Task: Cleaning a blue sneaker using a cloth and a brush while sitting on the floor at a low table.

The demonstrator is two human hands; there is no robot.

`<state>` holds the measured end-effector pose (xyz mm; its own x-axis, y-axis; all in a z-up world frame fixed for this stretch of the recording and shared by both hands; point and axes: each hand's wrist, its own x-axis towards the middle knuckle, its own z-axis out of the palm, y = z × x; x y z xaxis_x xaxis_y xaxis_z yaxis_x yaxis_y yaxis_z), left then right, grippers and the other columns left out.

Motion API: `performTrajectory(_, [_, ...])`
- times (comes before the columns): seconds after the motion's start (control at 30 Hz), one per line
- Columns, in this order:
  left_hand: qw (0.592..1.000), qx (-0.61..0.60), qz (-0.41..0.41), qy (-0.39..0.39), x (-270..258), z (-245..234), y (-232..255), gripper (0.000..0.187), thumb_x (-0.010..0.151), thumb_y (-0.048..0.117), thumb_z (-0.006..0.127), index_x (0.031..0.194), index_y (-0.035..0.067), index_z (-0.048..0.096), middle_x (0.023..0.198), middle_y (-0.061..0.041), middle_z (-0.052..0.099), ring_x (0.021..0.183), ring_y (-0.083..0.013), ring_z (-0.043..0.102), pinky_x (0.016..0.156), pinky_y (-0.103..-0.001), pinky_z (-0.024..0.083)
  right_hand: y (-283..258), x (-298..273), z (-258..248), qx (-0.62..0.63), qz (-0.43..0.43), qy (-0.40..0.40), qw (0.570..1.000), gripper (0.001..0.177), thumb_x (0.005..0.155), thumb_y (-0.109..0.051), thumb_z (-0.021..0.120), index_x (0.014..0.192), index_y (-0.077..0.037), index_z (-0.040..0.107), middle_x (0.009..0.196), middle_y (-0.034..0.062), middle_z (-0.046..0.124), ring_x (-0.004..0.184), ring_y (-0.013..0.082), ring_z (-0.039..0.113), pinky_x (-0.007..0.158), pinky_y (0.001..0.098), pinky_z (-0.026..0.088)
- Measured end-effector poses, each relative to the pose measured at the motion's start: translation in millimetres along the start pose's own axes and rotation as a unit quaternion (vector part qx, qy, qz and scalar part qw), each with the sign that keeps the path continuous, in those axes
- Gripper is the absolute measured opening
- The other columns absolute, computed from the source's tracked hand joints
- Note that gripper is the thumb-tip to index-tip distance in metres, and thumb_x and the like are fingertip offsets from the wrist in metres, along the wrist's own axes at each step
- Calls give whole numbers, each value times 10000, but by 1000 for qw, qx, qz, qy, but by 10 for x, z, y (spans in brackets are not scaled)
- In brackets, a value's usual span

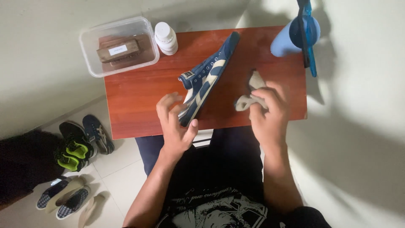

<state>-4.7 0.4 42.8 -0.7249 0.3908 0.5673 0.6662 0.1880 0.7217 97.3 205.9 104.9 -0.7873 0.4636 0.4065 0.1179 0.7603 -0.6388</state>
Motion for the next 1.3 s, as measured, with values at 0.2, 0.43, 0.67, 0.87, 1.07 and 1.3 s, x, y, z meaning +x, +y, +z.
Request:
performTrajectory(0.2, [952,-283,-116,5,427,-167,250,683,1082,612,456,1485,62,422,1463,-168,457,1412,-363,486,1155,-590,420,-670,418,273,167,-110,-12,980,321,743,30,620,1017,-84,740,1146,182,595,1060,356,594,930,472,538])
performTrajectory(0.43, [871,-439,-163,146,558,-416,-72,1011,1009,752,433,1693,132,21,1654,-176,348,1504,-338,436,1279,-551,421,-985,691,1296,219,-252,-123,935,646,801,-27,689,1430,-89,557,1239,160,581,1178,380,502,1100,461,339])
performTrajectory(0.67, [891,-322,-209,244,751,-697,-556,489,1196,373,414,1631,194,281,1579,-191,415,1431,-340,489,1178,-577,495,-1048,653,1927,350,-144,-205,902,810,1071,-491,595,1680,-129,202,1522,143,285,1418,309,228,1270,475,183])
performTrajectory(0.87, [932,-192,-192,242,1067,-800,-549,211,1023,113,436,1190,95,564,1253,-94,535,1164,-226,514,1060,-386,446,-1319,974,2010,503,67,-297,809,810,1037,-644,393,1547,-31,252,1516,147,302,1470,319,311,1238,494,256])
performTrajectory(1.07, [992,63,-84,69,1292,-928,-585,401,947,285,430,1222,35,580,1498,-127,507,1519,-339,366,1298,-539,127,-1417,1223,2075,523,200,-280,780,704,953,-626,394,1275,-12,518,1214,114,564,1080,181,521,920,330,448])
performTrajectory(1.3, [993,-64,-15,94,1558,-885,-693,632,1072,306,255,1043,-89,747,1179,-238,730,1173,-331,671,1298,-549,283,-1525,1403,2274,447,123,-263,846,651,900,-684,397,795,-59,548,765,65,570,787,144,563,698,318,476])
